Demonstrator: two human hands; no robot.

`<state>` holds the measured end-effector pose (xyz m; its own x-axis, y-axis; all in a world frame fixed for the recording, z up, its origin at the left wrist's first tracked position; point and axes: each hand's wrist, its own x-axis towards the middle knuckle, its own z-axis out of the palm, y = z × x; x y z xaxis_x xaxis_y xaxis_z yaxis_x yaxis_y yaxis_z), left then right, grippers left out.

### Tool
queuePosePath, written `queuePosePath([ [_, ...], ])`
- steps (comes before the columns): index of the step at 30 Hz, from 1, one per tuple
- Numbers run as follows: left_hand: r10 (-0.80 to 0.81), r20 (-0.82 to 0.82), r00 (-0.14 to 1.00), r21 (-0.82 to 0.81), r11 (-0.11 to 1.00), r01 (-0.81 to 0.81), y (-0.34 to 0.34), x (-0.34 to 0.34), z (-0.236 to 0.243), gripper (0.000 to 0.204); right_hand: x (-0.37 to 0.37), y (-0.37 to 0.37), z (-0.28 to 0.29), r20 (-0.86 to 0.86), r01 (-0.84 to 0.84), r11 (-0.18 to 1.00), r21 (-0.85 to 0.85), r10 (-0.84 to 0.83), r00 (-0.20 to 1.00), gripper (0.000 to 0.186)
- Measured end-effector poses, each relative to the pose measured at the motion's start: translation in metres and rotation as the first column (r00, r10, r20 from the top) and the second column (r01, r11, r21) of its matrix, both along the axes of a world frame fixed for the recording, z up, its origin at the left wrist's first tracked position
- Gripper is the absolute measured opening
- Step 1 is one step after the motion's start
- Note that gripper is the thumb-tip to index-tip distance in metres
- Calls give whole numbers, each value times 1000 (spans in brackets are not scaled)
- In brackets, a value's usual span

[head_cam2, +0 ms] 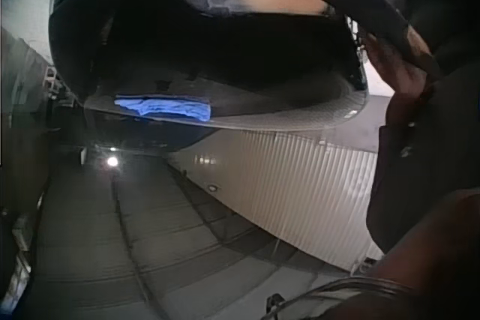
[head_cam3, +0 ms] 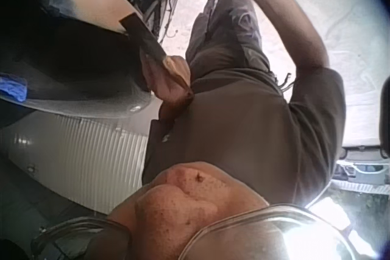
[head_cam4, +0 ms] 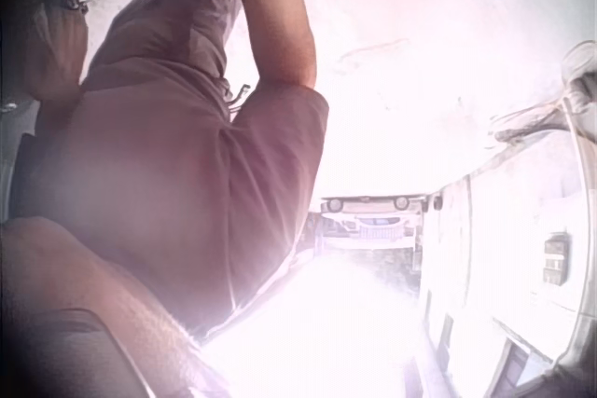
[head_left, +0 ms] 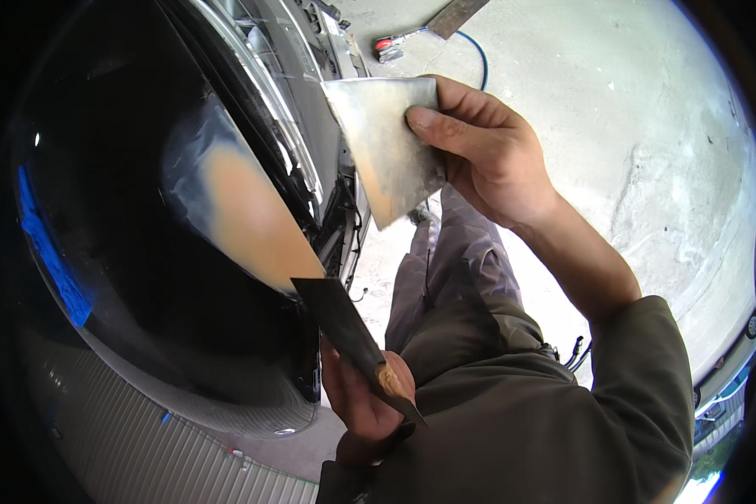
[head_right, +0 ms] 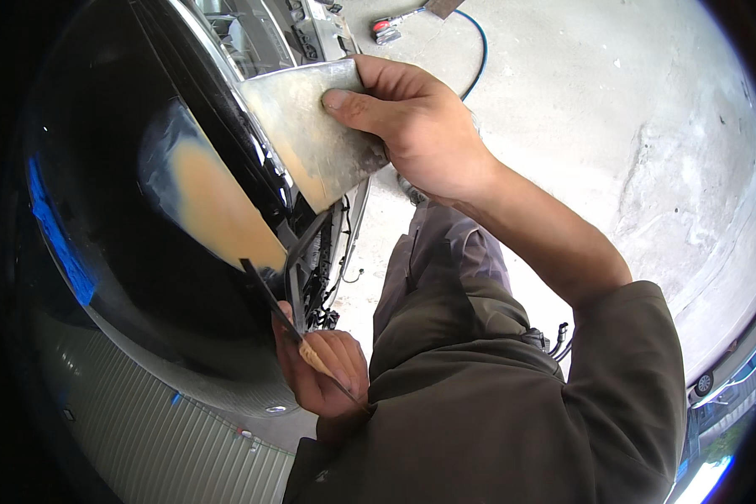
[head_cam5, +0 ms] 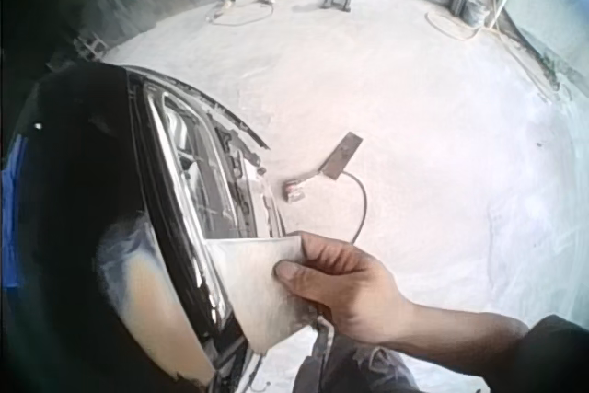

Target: The person mixes body filler in a container and applies it to a damaged area on the front of a black car using a spreader. They then sand the applied filler with a sanding block and inspect the surface by hand.

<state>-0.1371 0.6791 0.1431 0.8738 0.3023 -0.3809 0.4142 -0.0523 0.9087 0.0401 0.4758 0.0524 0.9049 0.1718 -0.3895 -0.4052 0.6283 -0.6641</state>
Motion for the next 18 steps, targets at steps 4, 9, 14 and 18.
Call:
queuePosePath([
  [4,-98,35,995,-235,966,103,-24,14,-25,52,-60,-10,15,74,169,964,207,-188,979,47],
  [9,16,-207,978,-637,757,-147,-24,35,-18,51,-114,-2,27,112,52,980,-190,-31,993,57],
  [14,-6,-237,972,-650,745,-154,-12,27,-12,49,-150,-23,15,672,518,611,-599,32,740,32],
  [18,42,-221,974,-773,602,-201,-2,11,-3,51,-171,5,-5,782,547,575,-609,317,537,44],
])
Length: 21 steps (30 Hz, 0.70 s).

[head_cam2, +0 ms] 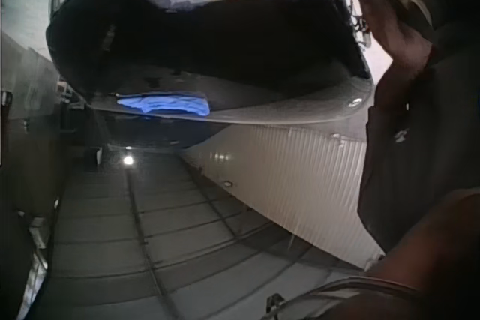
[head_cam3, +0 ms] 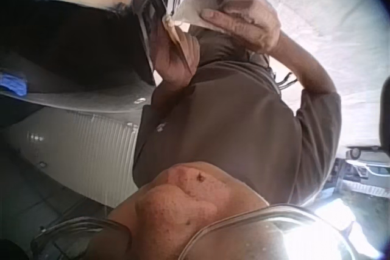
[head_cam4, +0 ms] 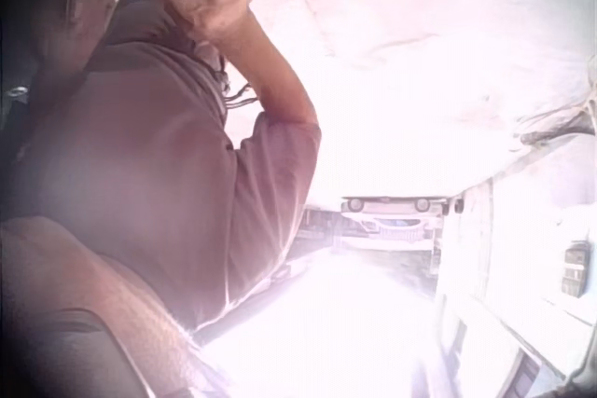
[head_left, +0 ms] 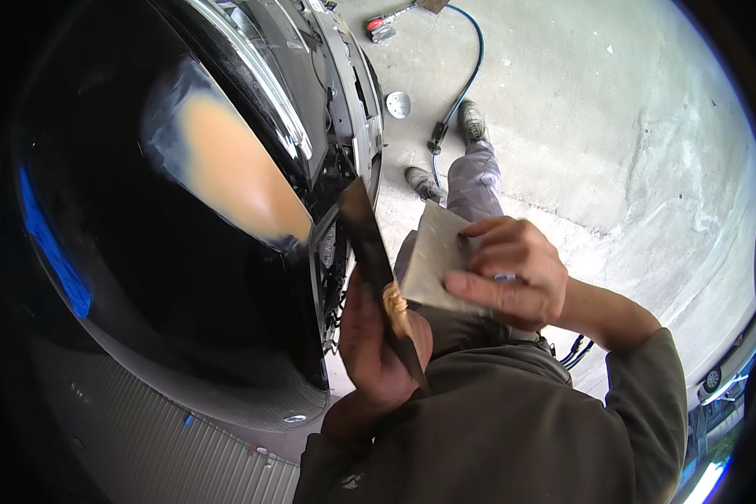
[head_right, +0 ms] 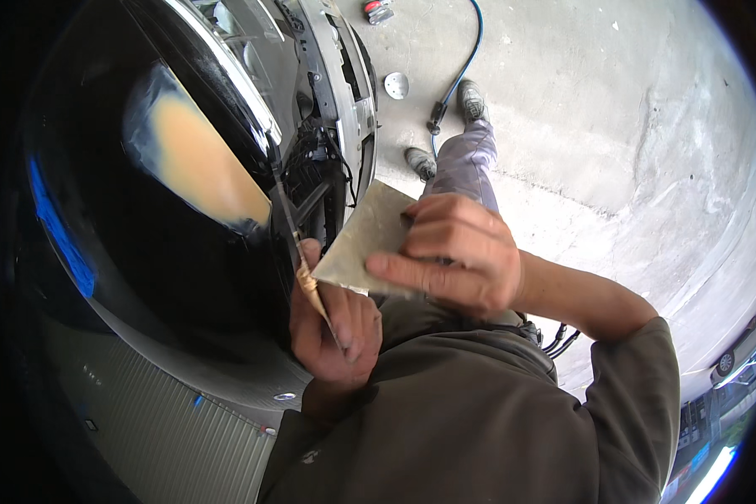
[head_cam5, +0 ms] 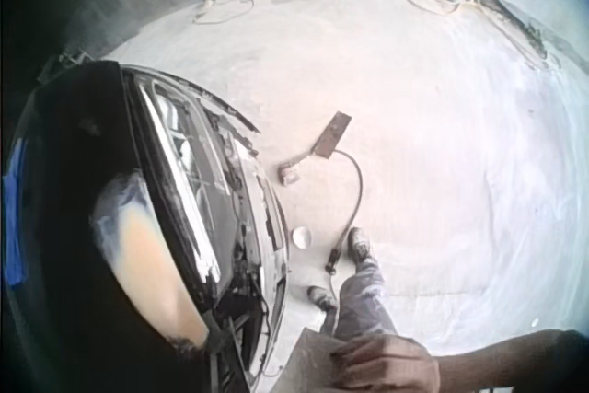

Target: The person mixes body filler in a container and applies it to a damaged area on the front of a black car using a spreader. They then sand the applied filler with a sanding block and inspect the surface by hand.

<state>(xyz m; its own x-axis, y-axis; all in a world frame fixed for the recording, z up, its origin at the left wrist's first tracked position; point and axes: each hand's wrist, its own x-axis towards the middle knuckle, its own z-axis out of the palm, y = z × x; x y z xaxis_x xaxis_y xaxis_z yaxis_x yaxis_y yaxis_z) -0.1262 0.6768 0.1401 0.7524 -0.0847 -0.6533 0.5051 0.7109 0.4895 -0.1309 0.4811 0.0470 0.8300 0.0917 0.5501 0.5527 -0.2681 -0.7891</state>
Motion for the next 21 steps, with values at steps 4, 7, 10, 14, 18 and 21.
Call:
queuePosePath([
  [4,-214,374,902,96,977,192,38,-1,17,53,6,43,-16,-631,348,916,200,-151,761,19],
  [7,-228,313,922,178,968,179,55,-9,24,48,15,81,-16,-657,312,829,464,86,749,26],
  [10,-164,317,934,151,981,121,61,-18,22,45,16,112,-13,-620,304,792,529,116,776,29],
  [14,-161,304,939,163,980,115,65,-23,19,46,13,131,-13,-582,346,771,534,38,813,31],
  [18,-158,295,942,143,982,120,70,-22,17,46,15,134,-14,-582,356,767,534,28,813,32],
  [21,-162,272,949,114,984,135,71,-22,15,43,17,134,-13,-578,347,772,533,33,815,32],
])
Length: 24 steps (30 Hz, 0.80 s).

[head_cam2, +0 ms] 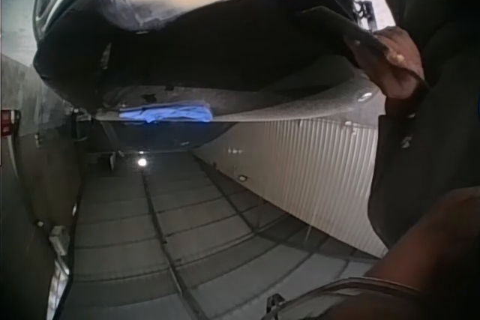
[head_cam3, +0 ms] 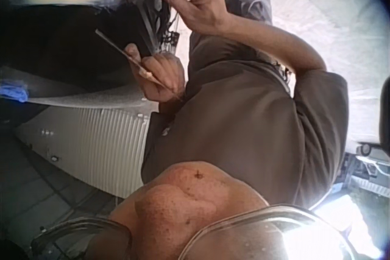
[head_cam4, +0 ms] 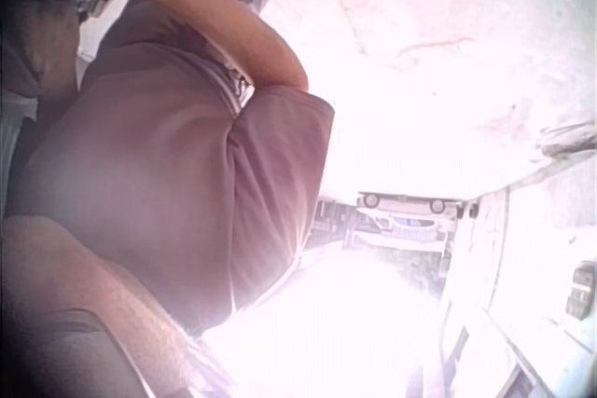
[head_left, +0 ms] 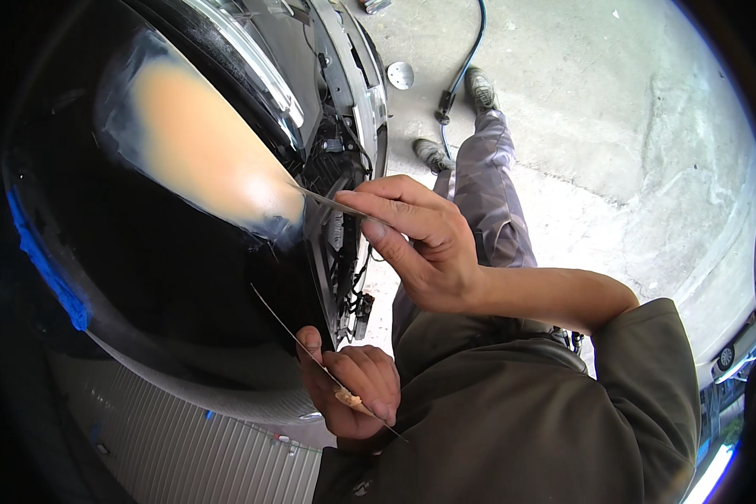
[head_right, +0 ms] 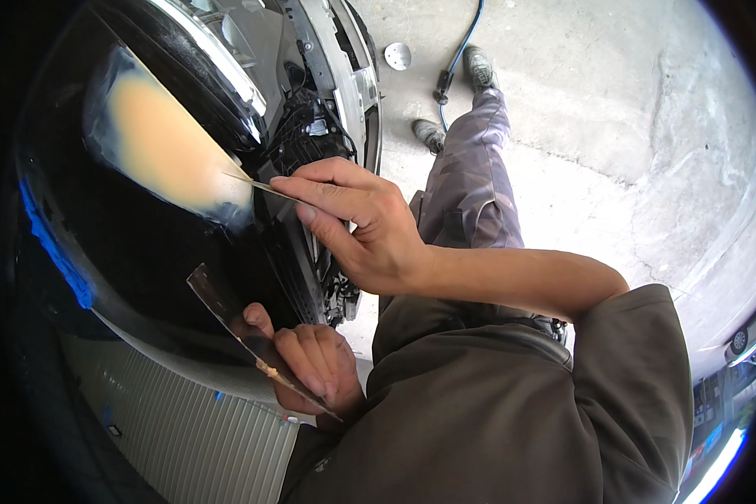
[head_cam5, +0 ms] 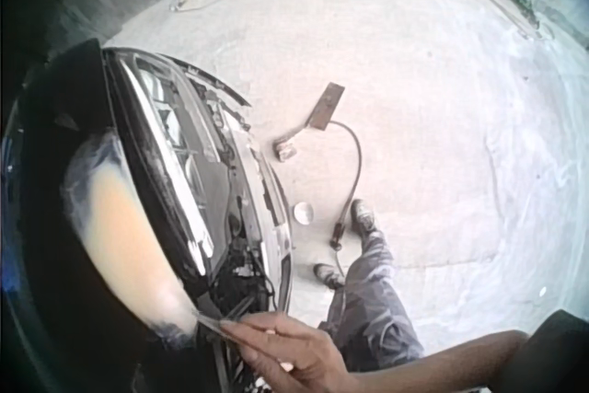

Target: The person mixes body filler in a container and applies it to a damaged area on the front of a black car using a spreader. They then sand the applied filler with a sanding block and inspect the surface by hand.

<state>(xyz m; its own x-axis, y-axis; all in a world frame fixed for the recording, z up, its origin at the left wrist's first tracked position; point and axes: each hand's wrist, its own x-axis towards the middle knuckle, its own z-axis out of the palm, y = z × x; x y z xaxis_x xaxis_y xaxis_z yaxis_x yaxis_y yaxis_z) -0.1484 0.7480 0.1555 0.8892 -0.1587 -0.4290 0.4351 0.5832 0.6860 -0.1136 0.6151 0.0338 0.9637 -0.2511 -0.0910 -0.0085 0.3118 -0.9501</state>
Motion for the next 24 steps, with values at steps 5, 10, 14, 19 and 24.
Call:
queuePosePath([
  [5,-8,-2,1000,18,1000,8,-1,1,0,38,3,0,2,4,3,1000,13,-3,1000,31],
  [10,-6,-11,1000,39,999,6,-3,4,1,36,17,-6,4,11,-5,999,-41,6,1000,28],
  [14,-37,34,999,53,998,36,-6,5,0,34,36,-13,8,10,-21,998,-59,22,1000,26],
  [19,-41,42,998,64,997,39,-13,10,3,39,58,-21,12,47,-46,994,-95,51,998,28],
  [24,46,53,998,48,998,-48,-25,16,4,43,78,-30,17,25,-82,989,-123,86,996,28],
])
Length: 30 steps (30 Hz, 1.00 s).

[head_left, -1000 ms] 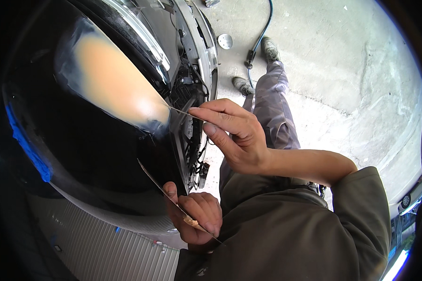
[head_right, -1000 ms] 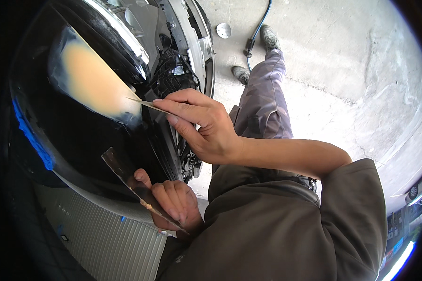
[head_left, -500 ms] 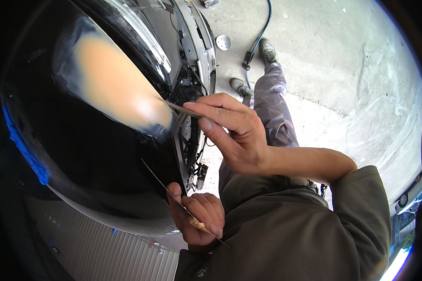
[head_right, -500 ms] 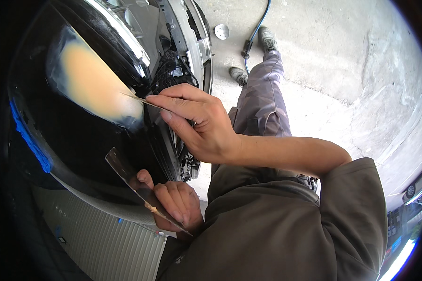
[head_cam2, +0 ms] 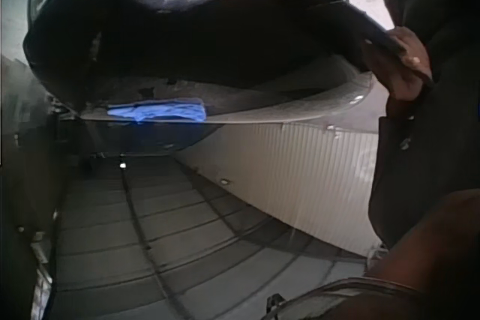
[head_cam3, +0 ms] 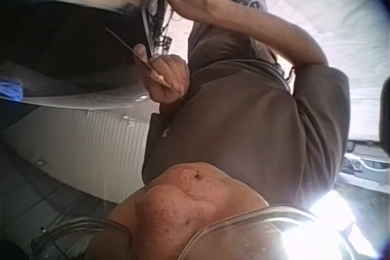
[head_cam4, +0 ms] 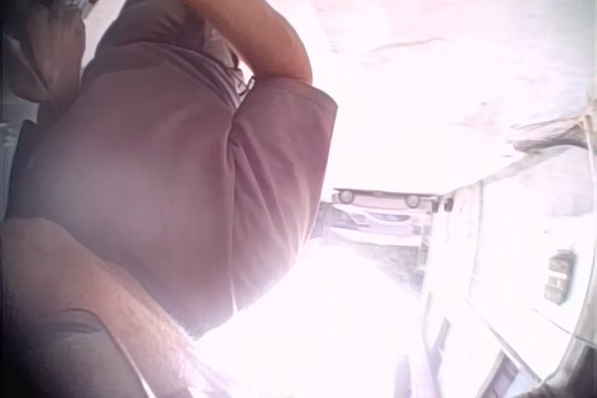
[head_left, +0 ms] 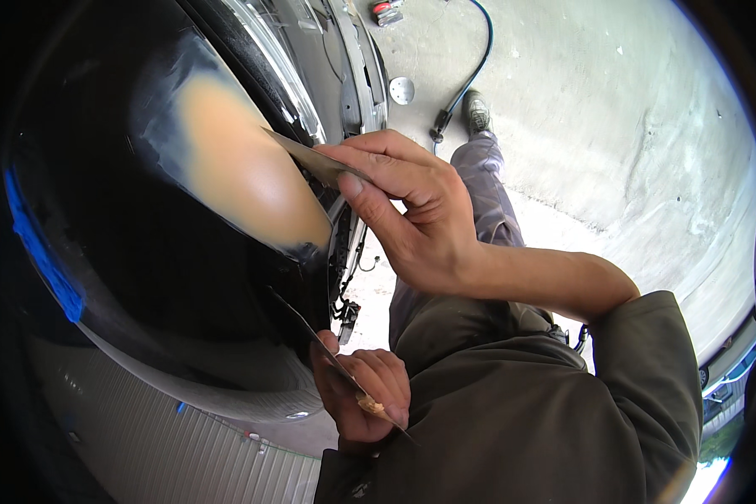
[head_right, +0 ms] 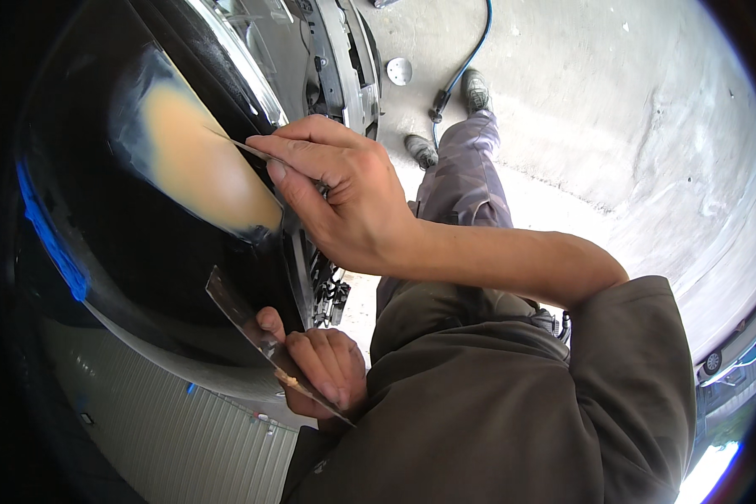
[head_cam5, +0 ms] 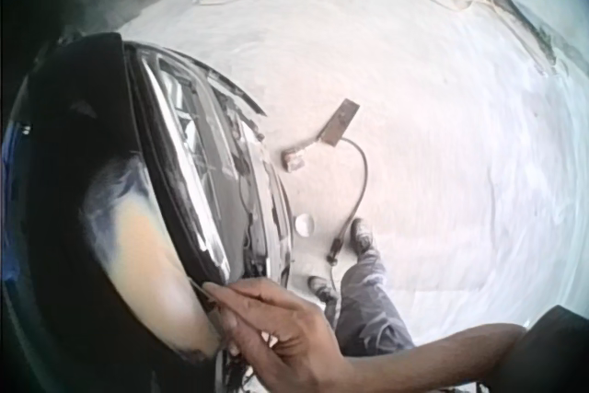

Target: The person mixes body filler in a container and applies it to a damaged area on the front of a black car using a spreader. They then sand the applied filler with a sanding block and inspect the surface by hand.

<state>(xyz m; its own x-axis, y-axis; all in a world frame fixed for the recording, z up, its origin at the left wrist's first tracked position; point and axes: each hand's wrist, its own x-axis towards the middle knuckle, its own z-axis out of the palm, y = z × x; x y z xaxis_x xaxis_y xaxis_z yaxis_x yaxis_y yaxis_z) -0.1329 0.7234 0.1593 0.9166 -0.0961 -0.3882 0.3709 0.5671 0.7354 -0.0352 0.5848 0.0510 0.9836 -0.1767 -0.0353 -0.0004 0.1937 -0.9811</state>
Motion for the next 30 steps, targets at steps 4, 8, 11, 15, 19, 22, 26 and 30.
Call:
queuePosePath([
  [4,-75,36,997,-29,997,76,-9,7,-1,45,18,-6,6,-31,-12,1000,5,12,999,25],
  [8,15,1,1000,-47,999,-15,-23,14,3,49,38,-12,10,-23,-7,1000,5,7,1000,24],
  [11,1,15,1000,-41,999,0,-31,22,4,52,50,-20,12,-61,-104,994,-36,102,993,26],
  [15,50,17,999,-58,997,-49,-42,27,6,53,69,-30,17,-55,-144,987,-66,140,989,25],
  [19,66,18,998,-18,998,-66,-52,32,9,52,92,-38,22,-49,-183,976,-118,179,983,25],
  [22,92,37,995,-20,996,-92,-63,39,11,51,106,-43,23,-26,-196,973,-121,195,981,25],
  [26,287,-6,958,-56,956,-287,-85,45,15,47,121,-45,19,13,-192,970,-149,196,980,25],
  [30,318,-12,948,-88,944,-318,-95,51,20,38,142,-50,19,-3,-196,979,-49,196,981,21],
])
